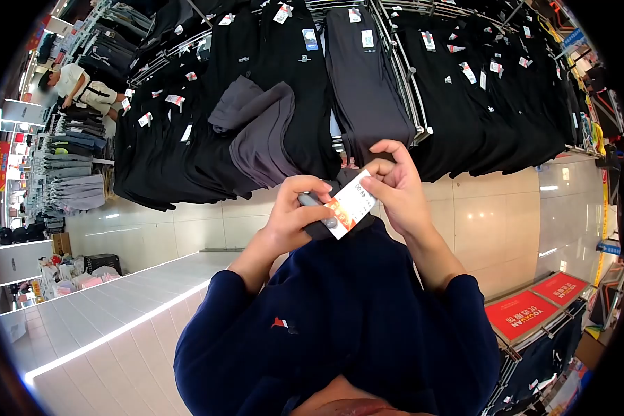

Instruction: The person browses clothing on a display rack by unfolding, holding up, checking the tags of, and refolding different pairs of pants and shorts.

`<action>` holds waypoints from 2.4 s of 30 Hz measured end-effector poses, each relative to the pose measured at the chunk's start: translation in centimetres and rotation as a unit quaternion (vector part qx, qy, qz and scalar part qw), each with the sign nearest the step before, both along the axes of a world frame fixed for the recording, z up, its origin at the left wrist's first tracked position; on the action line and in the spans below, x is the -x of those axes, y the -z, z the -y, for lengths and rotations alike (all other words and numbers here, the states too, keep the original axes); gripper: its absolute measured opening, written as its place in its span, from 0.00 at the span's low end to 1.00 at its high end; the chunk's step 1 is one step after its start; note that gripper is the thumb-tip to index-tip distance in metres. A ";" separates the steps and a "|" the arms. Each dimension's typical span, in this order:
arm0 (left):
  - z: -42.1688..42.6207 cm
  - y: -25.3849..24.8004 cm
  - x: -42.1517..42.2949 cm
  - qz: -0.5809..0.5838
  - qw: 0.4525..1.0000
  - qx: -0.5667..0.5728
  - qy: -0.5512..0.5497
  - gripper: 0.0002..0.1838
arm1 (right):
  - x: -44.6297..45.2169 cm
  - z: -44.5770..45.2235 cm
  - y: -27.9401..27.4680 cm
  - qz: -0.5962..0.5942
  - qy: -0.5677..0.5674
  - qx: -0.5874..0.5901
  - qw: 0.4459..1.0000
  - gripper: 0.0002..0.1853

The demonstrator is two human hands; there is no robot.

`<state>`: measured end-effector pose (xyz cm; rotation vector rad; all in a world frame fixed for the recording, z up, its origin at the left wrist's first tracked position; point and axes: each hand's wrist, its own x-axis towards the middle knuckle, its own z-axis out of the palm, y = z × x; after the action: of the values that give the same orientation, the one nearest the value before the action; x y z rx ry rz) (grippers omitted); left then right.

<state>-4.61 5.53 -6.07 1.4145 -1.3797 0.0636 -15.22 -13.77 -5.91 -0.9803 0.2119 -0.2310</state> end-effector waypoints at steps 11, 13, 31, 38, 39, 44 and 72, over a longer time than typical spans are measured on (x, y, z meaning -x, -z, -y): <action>-0.2 0.4 -0.3 -0.059 0.979 0.046 -0.188 0.18 | -1.0 -2.0 6.3 -0.001 0.191 0.326 0.926 0.07; -0.3 0.1 -0.7 -0.132 0.963 0.051 -0.228 0.18 | 3.1 -1.9 7.8 -0.005 0.111 0.405 0.908 0.10; -9.2 1.6 -4.2 -0.069 0.887 -0.255 -0.378 0.25 | 9.3 3.2 -2.3 -0.197 0.099 0.692 0.687 0.20; -14.4 4.4 1.8 -0.227 0.759 -0.541 -0.281 0.24 | 12.6 0.5 0.2 -0.266 -0.095 0.599 0.749 0.17; -15.0 5.3 2.4 -0.246 0.757 -0.544 -0.266 0.25 | 12.9 0.3 0.8 -0.273 -0.096 0.588 0.755 0.18; -15.9 6.0 2.0 -0.467 0.731 -0.439 -0.236 0.28 | 12.3 0.3 0.9 -0.293 -0.085 0.581 0.754 0.19; -17.1 8.5 6.3 -0.612 0.741 -0.275 -0.044 0.17 | 18.2 1.9 5.6 -0.251 -0.238 0.306 0.887 0.15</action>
<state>-10.88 22.64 -14.59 1.4753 -0.1768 -1.1168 -33.37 -15.68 -11.50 -1.6804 0.3728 0.4482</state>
